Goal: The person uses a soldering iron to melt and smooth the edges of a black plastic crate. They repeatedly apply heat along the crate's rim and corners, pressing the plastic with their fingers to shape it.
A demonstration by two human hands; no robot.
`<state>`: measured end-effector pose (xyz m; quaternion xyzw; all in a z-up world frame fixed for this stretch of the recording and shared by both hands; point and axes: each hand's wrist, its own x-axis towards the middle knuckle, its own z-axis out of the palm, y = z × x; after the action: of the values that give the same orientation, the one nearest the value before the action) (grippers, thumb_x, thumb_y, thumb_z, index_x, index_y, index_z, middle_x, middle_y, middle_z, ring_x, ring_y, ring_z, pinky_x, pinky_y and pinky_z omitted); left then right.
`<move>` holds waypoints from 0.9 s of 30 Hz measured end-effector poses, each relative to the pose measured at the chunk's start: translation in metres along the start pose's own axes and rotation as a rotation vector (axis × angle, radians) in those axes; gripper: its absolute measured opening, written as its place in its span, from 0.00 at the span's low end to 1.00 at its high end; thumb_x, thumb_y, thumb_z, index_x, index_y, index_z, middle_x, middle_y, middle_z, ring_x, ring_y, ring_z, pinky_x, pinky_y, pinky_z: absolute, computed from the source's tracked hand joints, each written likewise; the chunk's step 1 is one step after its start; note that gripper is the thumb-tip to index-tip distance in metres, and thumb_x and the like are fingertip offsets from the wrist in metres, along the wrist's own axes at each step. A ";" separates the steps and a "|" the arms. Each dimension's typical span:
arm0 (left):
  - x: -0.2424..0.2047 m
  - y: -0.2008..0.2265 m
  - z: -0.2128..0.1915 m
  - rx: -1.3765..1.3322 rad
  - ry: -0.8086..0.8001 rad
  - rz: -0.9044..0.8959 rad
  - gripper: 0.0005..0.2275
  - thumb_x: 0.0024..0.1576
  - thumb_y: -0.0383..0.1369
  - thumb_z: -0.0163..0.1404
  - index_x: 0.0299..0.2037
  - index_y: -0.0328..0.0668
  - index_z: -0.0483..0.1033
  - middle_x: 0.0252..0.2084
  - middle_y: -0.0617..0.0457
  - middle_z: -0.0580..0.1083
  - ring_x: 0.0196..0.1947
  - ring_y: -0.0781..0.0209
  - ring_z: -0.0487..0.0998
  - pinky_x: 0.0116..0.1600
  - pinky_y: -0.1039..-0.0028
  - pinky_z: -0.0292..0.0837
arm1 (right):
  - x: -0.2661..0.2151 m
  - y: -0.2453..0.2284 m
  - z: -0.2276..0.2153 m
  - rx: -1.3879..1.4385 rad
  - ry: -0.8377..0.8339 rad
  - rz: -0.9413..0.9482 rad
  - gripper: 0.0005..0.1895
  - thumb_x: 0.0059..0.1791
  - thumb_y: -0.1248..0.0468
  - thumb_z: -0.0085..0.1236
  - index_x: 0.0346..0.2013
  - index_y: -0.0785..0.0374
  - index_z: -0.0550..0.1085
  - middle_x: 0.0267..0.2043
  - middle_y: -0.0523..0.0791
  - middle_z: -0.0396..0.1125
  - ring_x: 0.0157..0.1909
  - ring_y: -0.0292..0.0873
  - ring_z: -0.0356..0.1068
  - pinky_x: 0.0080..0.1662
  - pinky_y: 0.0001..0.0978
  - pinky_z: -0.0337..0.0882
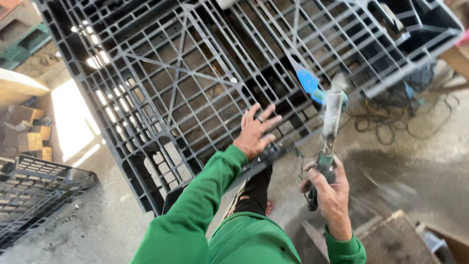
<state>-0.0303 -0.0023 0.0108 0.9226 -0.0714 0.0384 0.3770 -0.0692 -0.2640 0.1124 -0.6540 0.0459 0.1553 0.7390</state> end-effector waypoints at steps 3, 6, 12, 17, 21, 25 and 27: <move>0.010 0.012 -0.006 -0.040 0.143 -0.069 0.24 0.54 0.34 0.60 0.64 0.55 0.72 0.73 0.54 0.60 0.70 0.41 0.58 0.73 0.49 0.50 | 0.070 -0.014 0.013 -0.061 0.011 -0.069 0.26 0.51 0.71 0.56 0.65 0.65 0.66 0.34 0.41 0.66 0.26 0.34 0.66 0.28 0.27 0.68; 0.069 -0.001 -0.036 -0.437 0.456 -0.145 0.19 0.61 0.30 0.52 0.63 0.52 0.73 0.69 0.52 0.63 0.68 0.50 0.67 0.69 0.61 0.67 | 0.129 -0.027 0.019 -0.097 0.011 -0.076 0.26 0.51 0.72 0.57 0.65 0.68 0.67 0.34 0.41 0.65 0.26 0.33 0.65 0.28 0.27 0.67; 0.279 -0.129 -0.170 0.115 0.741 -0.041 0.09 0.61 0.26 0.50 0.49 0.37 0.80 0.40 0.39 0.75 0.44 0.40 0.75 0.50 0.56 0.70 | 0.210 -0.030 0.022 -0.175 0.023 -0.079 0.27 0.51 0.74 0.56 0.66 0.71 0.66 0.33 0.41 0.65 0.26 0.32 0.64 0.27 0.27 0.64; 0.409 -0.221 -0.186 0.424 0.134 -0.573 0.20 0.46 0.37 0.63 0.45 0.35 0.77 0.50 0.32 0.75 0.50 0.34 0.77 0.50 0.56 0.74 | 0.230 -0.020 0.020 -0.174 0.037 -0.009 0.27 0.50 0.75 0.56 0.65 0.73 0.66 0.34 0.41 0.66 0.26 0.32 0.65 0.27 0.27 0.65; 0.426 -0.265 -0.170 0.424 0.109 -0.752 0.13 0.44 0.29 0.60 0.40 0.40 0.80 0.47 0.35 0.75 0.48 0.39 0.79 0.50 0.55 0.76 | 0.227 -0.015 0.007 -0.177 0.009 0.008 0.28 0.49 0.75 0.57 0.65 0.73 0.66 0.34 0.43 0.68 0.26 0.32 0.65 0.28 0.25 0.64; 0.402 -0.283 -0.184 0.150 0.167 -0.631 0.07 0.51 0.29 0.55 0.37 0.39 0.83 0.40 0.43 0.83 0.42 0.53 0.86 0.45 0.65 0.80 | 0.217 -0.015 -0.013 -0.180 -0.010 0.023 0.31 0.48 0.75 0.58 0.66 0.73 0.65 0.35 0.43 0.69 0.26 0.32 0.65 0.28 0.24 0.65; 0.388 -0.277 -0.205 0.225 0.220 -0.417 0.06 0.54 0.30 0.55 0.37 0.40 0.84 0.36 0.45 0.84 0.38 0.55 0.86 0.41 0.64 0.78 | 0.213 -0.019 -0.023 -0.187 -0.031 0.017 0.32 0.48 0.75 0.59 0.67 0.73 0.65 0.35 0.43 0.69 0.25 0.32 0.65 0.28 0.24 0.65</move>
<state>0.3931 0.2968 0.0144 0.9437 0.1667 0.0677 0.2774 0.1411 -0.2522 0.0691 -0.7173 0.0253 0.1750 0.6740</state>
